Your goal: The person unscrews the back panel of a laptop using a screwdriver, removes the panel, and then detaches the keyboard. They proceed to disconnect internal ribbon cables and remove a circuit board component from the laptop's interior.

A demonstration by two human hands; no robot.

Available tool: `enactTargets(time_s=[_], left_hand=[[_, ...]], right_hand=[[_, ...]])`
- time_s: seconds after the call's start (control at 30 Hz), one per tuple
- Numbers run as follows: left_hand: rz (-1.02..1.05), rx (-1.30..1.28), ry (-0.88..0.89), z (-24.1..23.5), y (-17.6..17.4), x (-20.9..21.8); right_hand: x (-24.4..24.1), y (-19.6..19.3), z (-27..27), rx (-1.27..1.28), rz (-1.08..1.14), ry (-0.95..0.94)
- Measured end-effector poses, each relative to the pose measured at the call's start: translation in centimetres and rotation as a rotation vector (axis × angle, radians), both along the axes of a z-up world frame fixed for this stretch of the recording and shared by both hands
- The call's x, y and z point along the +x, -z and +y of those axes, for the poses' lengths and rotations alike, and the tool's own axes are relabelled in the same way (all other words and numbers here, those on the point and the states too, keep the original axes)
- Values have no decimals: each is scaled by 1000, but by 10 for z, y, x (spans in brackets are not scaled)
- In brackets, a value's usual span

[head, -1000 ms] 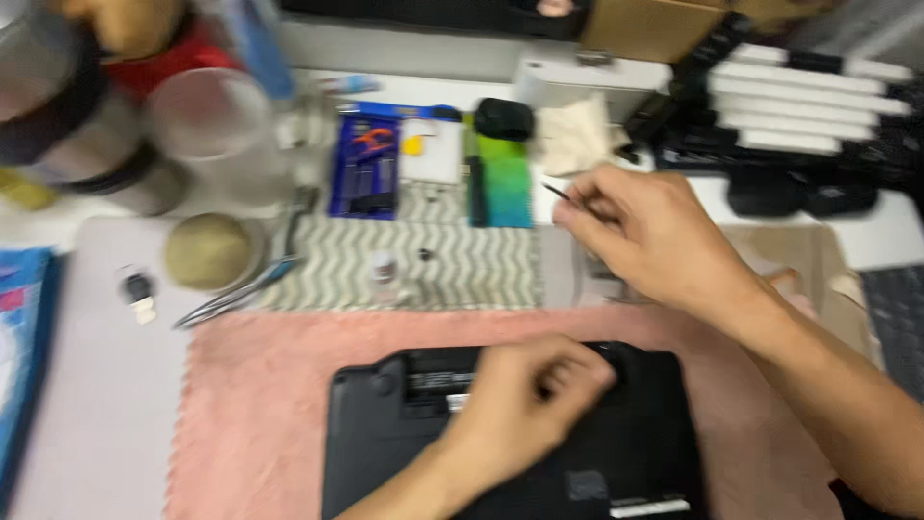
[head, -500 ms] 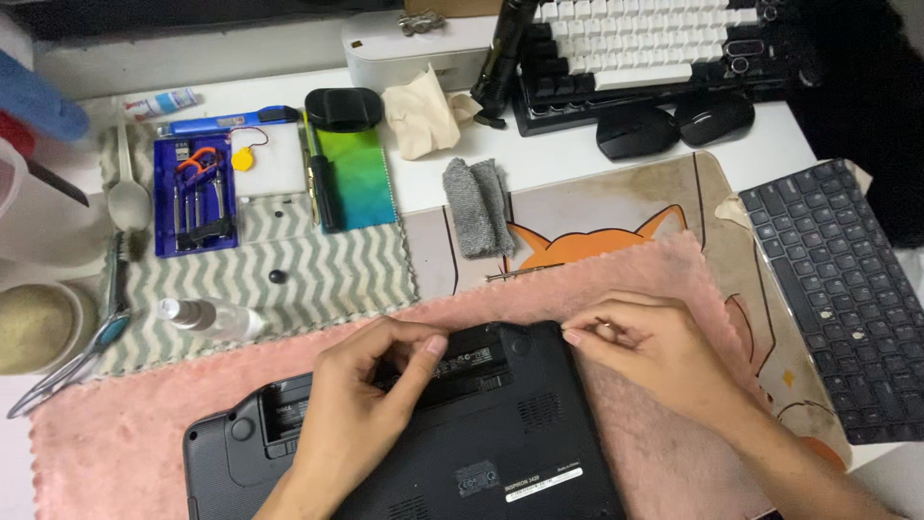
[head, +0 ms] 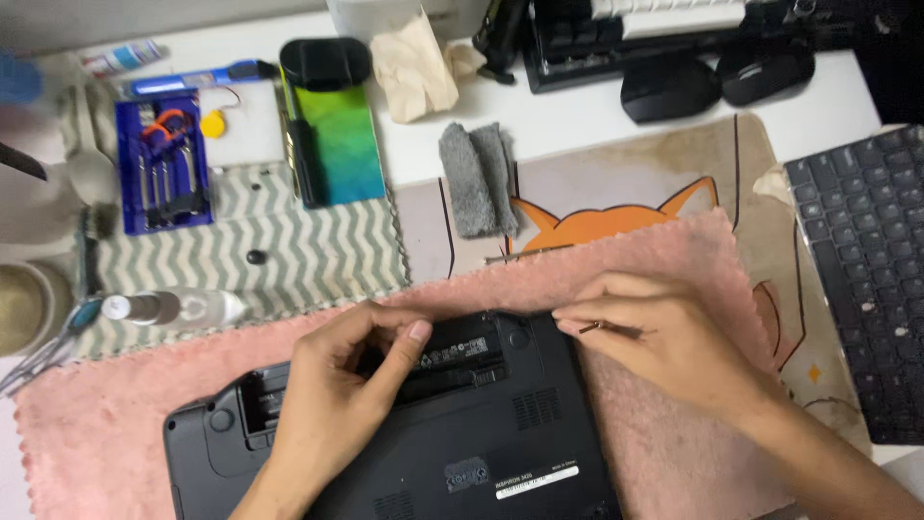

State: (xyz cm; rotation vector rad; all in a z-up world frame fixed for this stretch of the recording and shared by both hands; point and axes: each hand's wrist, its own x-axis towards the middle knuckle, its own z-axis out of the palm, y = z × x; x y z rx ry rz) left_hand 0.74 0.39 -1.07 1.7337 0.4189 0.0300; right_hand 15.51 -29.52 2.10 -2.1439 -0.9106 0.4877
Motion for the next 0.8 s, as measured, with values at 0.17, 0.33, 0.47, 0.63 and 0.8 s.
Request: enactTargets(time_s=[0.17,0.33,0.47,0.63,0.8], left_hand=[[26,-11,-11,-2,-7,0],[10,50,20,-2,-6,-1],[7,58,22,-3,-12,4],[97,-113,182,-9,-45,21],[-29,-521,329,-20,-31,39]], right_hand=[[2,-8,-1,-103,9,-21],[8,-16,-7,-103,-34,-11],[9,-36,7,-52,-102,7],[6,-55,37,165,-294,-82],[5,-50,57,289,-324,-197]])
